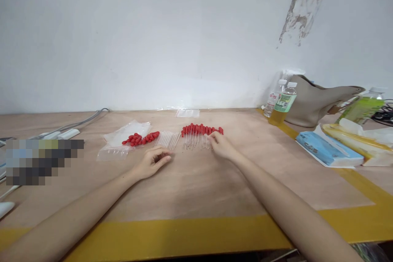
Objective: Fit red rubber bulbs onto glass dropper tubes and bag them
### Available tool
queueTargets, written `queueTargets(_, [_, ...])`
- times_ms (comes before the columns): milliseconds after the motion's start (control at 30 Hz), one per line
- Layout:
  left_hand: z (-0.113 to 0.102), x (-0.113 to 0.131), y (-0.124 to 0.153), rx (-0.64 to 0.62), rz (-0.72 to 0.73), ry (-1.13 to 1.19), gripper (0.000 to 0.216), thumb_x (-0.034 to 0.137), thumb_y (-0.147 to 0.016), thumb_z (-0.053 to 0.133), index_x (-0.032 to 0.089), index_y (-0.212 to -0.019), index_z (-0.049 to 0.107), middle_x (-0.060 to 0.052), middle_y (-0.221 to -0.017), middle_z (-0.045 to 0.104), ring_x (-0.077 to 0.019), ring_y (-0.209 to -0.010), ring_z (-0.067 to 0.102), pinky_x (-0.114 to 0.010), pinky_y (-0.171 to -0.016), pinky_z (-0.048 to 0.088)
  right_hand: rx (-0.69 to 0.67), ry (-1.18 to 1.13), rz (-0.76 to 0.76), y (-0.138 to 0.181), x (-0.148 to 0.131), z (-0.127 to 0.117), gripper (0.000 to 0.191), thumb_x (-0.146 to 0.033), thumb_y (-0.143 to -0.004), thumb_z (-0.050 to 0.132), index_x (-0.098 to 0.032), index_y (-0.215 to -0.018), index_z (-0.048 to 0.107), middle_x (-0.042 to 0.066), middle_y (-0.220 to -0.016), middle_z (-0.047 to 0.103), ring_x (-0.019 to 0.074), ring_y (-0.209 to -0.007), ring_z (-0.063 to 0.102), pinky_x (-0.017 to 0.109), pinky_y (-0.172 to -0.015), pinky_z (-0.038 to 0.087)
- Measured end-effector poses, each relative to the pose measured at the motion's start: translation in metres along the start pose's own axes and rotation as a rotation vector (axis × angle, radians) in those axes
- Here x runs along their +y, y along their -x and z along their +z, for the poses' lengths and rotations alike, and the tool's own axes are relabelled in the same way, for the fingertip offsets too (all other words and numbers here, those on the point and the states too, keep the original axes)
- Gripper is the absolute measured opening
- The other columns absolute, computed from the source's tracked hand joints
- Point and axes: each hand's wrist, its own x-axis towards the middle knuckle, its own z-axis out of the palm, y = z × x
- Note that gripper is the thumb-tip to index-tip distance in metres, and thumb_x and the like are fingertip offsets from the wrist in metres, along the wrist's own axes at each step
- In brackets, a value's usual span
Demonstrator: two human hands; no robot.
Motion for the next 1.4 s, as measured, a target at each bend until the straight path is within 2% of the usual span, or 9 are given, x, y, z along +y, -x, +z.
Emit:
queueTargets(133, [0.003,-0.008,-0.001,-0.030,-0.053,-0.053,0.029,0.038,-0.077,0.052,0.015,-0.061,0.055,0.001,-0.058,0.050,-0.0090,-0.053,0.044,-0.020,-0.050,0.034,0.073,0.170,0.349,-0.029,0.026,-0.018,0.036,-0.038,-0.081,0.036,-0.015,-0.063,0.057,0.006,-0.063,0.062,0.0137,-0.059,0.055,0.022,-0.054,0.034])
queueTargets(300, [0.003,-0.007,-0.003,-0.107,-0.045,-0.072,0.044,0.035,-0.086,0.036,0.014,-0.048,0.044,0.003,-0.050,0.045,-0.0081,-0.051,0.043,-0.022,-0.055,0.034,0.101,0.267,0.443,-0.043,0.042,-0.008,0.028,-0.035,-0.076,0.044,-0.015,-0.064,0.060,0.009,-0.066,0.064,0.0176,-0.064,0.058,0.023,-0.052,0.033])
queueTargets(567, [0.005,-0.009,-0.001,-0.055,-0.077,-0.014,0.025,0.030,-0.080,0.048,0.018,-0.101,0.053,0.002,-0.067,0.052,-0.0089,-0.053,0.044,-0.021,-0.052,0.037,0.155,0.336,0.423,-0.037,0.039,0.009,0.032,-0.044,-0.076,0.043,-0.016,-0.081,0.059,0.010,-0.080,0.063,0.0208,-0.074,0.058,0.025,-0.058,0.035])
queueTargets(700, [0.001,-0.015,-0.005,0.137,-0.033,-0.142,0.019,0.028,-0.082,0.045,0.016,-0.083,0.059,-0.002,-0.078,0.052,-0.0120,-0.067,0.049,-0.024,-0.062,0.040,0.207,0.381,0.296,-0.031,0.017,0.013,0.028,-0.040,-0.078,0.043,-0.017,-0.084,0.058,0.008,-0.080,0.063,0.0192,-0.073,0.057,0.025,-0.059,0.035])
queueTargets(833, [-0.017,-0.030,-0.010,0.320,-0.089,-0.372,0.035,0.031,-0.084,0.040,0.016,-0.058,0.056,-0.003,-0.068,0.051,-0.0154,-0.070,0.049,-0.028,-0.068,0.038,0.099,0.345,0.062,-0.023,-0.022,0.033,0.024,-0.034,-0.079,0.042,-0.018,-0.074,0.059,0.005,-0.077,0.064,0.0165,-0.072,0.057,0.024,-0.060,0.035])
queueTargets(967, [-0.038,-0.049,-0.010,0.513,-0.171,-0.671,0.027,0.036,-0.081,0.044,0.018,-0.074,0.064,-0.007,-0.085,0.057,-0.0228,-0.086,0.048,-0.036,-0.076,0.034,-0.006,0.363,-0.045,-0.029,-0.058,0.061,0.022,-0.032,-0.078,0.043,-0.019,-0.074,0.060,0.005,-0.080,0.064,0.0180,-0.076,0.057,0.025,-0.062,0.038])
queueTargets(1133, [-0.047,-0.068,-0.009,0.378,-0.115,-0.797,0.030,0.031,-0.082,0.042,0.022,-0.107,0.056,-0.008,-0.112,0.055,-0.0256,-0.106,0.043,-0.044,-0.091,0.022,-0.067,0.383,0.129,-0.053,-0.086,0.084,0.026,-0.033,-0.076,0.047,-0.015,-0.087,0.062,0.013,-0.092,0.063,0.0234,-0.085,0.058,0.030,-0.065,0.042])
queueTargets(1267, [-0.043,-0.076,-0.013,0.281,-0.115,-0.770,0.031,0.031,-0.085,0.037,0.023,-0.109,0.054,-0.007,-0.108,0.059,-0.0251,-0.107,0.046,-0.051,-0.096,0.009,-0.104,0.372,0.211,-0.070,-0.097,0.090,0.028,-0.026,-0.070,0.053,-0.013,-0.092,0.062,0.015,-0.097,0.062,0.0253,-0.085,0.059,0.033,-0.065,0.044])
queueTargets(1400, [-0.041,-0.077,-0.014,0.241,-0.131,-0.751,0.027,0.030,-0.085,0.036,0.022,-0.098,0.059,-0.007,-0.095,0.064,-0.0235,-0.097,0.053,-0.051,-0.095,0.012,-0.158,0.355,0.290,-0.082,-0.100,0.091,0.033,-0.019,-0.063,0.057,-0.013,-0.096,0.062,0.014,-0.095,0.063,0.0261,-0.087,0.059,0.034,-0.067,0.045])
